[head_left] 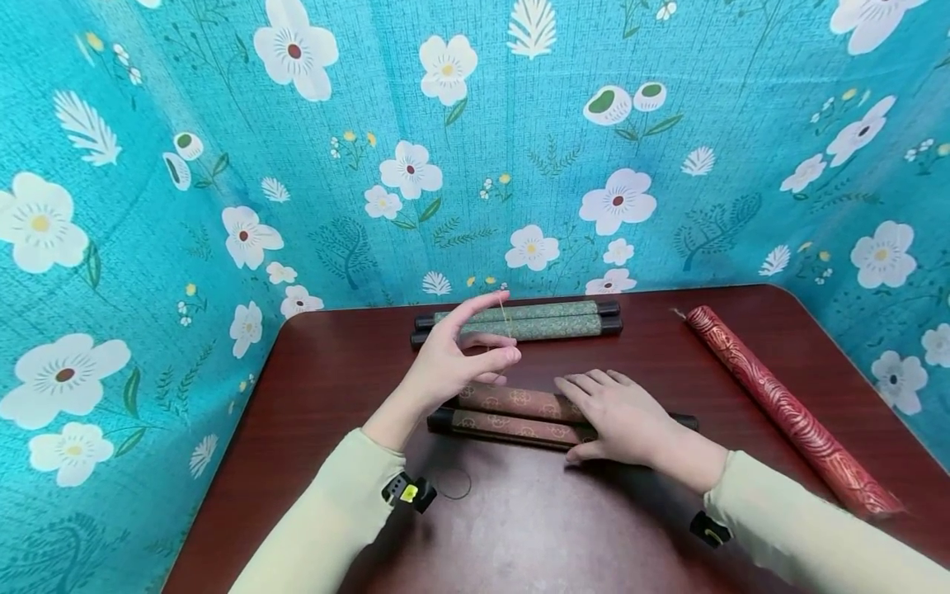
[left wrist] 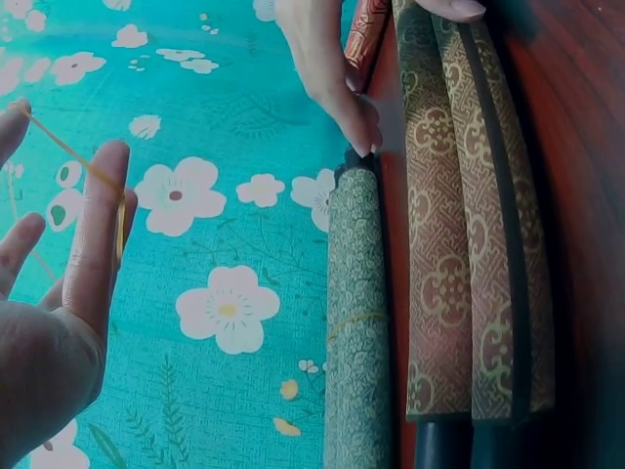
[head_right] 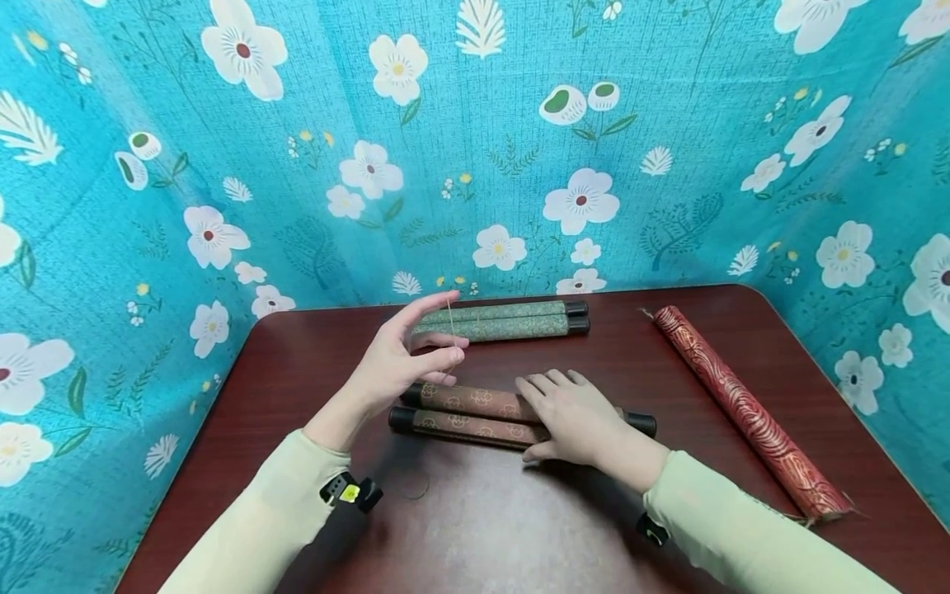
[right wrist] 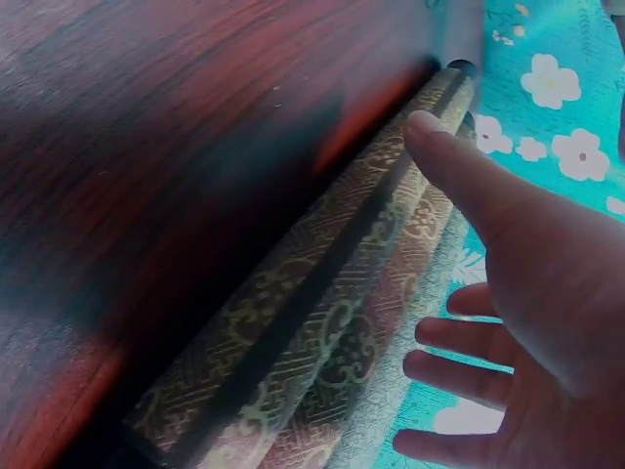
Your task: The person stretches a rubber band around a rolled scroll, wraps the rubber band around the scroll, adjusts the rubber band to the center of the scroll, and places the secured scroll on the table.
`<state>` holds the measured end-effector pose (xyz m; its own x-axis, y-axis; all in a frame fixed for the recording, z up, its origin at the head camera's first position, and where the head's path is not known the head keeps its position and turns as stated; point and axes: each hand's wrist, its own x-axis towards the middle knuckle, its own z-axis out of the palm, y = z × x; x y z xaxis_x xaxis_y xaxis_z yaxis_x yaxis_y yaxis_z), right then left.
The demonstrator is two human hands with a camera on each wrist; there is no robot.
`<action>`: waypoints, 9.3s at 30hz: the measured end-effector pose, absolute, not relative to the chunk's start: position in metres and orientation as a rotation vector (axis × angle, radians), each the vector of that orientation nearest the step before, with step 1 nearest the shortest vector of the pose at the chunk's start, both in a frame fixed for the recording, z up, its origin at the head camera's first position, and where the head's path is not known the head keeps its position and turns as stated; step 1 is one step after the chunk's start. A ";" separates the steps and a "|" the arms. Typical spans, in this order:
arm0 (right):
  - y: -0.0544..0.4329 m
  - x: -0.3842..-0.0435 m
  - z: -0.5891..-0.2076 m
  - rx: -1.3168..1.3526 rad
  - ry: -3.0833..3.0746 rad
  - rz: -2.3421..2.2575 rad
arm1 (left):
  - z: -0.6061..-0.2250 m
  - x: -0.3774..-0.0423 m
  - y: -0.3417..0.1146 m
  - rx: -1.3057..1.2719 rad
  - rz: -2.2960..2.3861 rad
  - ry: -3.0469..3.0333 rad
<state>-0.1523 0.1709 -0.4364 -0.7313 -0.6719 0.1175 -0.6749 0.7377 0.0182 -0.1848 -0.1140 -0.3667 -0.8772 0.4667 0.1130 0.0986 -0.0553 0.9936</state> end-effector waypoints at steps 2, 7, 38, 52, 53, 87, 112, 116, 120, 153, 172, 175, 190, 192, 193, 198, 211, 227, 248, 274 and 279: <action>0.172 -0.152 -0.439 1.087 -2.812 0.016 | -0.367 -0.185 -0.116 0.602 2.014 1.977; 0.177 -0.152 -0.446 1.059 -2.827 -0.041 | -0.369 -0.186 -0.120 0.569 1.991 2.027; 0.194 -0.162 -0.458 1.112 -2.698 0.043 | -0.391 -0.182 -0.142 0.528 1.885 2.233; 0.233 -0.170 -0.429 1.035 -2.608 0.112 | -0.399 -0.180 -0.156 0.477 1.862 2.347; 0.235 -0.171 -0.427 1.031 -2.595 0.122 | -0.400 -0.180 -0.157 0.464 1.863 2.352; 0.243 -0.171 -0.408 1.073 -2.386 0.283 | -0.409 -0.180 -0.148 0.401 1.963 2.390; 0.230 -0.175 -0.402 1.129 -2.350 0.226 | -0.407 -0.180 -0.149 0.490 1.728 2.651; 0.229 -0.176 -0.400 1.113 -2.352 0.213 | -0.405 -0.181 -0.153 0.483 1.726 2.712; 0.229 -0.178 -0.398 1.108 -2.346 0.215 | -0.402 -0.181 -0.156 0.490 1.720 2.861; 0.217 -0.190 -0.381 1.026 -2.273 0.201 | -0.393 -0.160 -0.109 0.911 1.200 3.612; 0.217 -0.197 -0.377 1.007 -2.260 0.258 | -0.409 -0.140 -0.101 1.293 1.847 2.743; 0.217 -0.198 -0.374 0.995 -2.265 0.259 | -0.415 -0.141 -0.103 1.194 1.893 2.598; 0.216 -0.203 -0.361 0.970 -2.253 0.258 | -0.422 -0.156 -0.109 0.177 2.011 1.895; 0.216 -0.203 -0.360 0.973 -2.262 0.255 | -0.423 -0.156 -0.108 0.137 1.997 1.891; 0.216 -0.203 -0.359 0.972 -2.265 0.254 | -0.424 -0.156 -0.108 0.116 1.994 1.901; 0.216 -0.203 -0.360 0.962 -2.271 0.271 | -0.426 -0.152 -0.102 0.049 1.914 2.153; 0.221 -0.205 -0.365 0.894 -2.351 0.356 | -0.425 -0.138 -0.092 0.327 1.068 3.384; 0.217 -0.197 -0.370 0.928 -2.358 0.457 | -0.376 -0.157 -0.126 1.128 -0.359 4.139; 0.204 -0.188 -0.372 0.924 -2.416 0.495 | -0.363 -0.175 -0.145 1.664 -0.388 4.105; 0.206 -0.196 -0.389 0.919 -2.422 0.359 | -0.357 -0.145 -0.119 0.893 1.814 2.800; 0.205 -0.197 -0.387 0.918 -2.405 0.368 | -0.361 -0.151 -0.119 0.908 1.933 2.320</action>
<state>-0.1970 0.2054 -0.3865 -0.6255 -0.5335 0.5694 -0.6794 0.7312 -0.0612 -0.1510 -0.1188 -0.3611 -0.8343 0.4161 0.3617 0.4309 0.0826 0.8986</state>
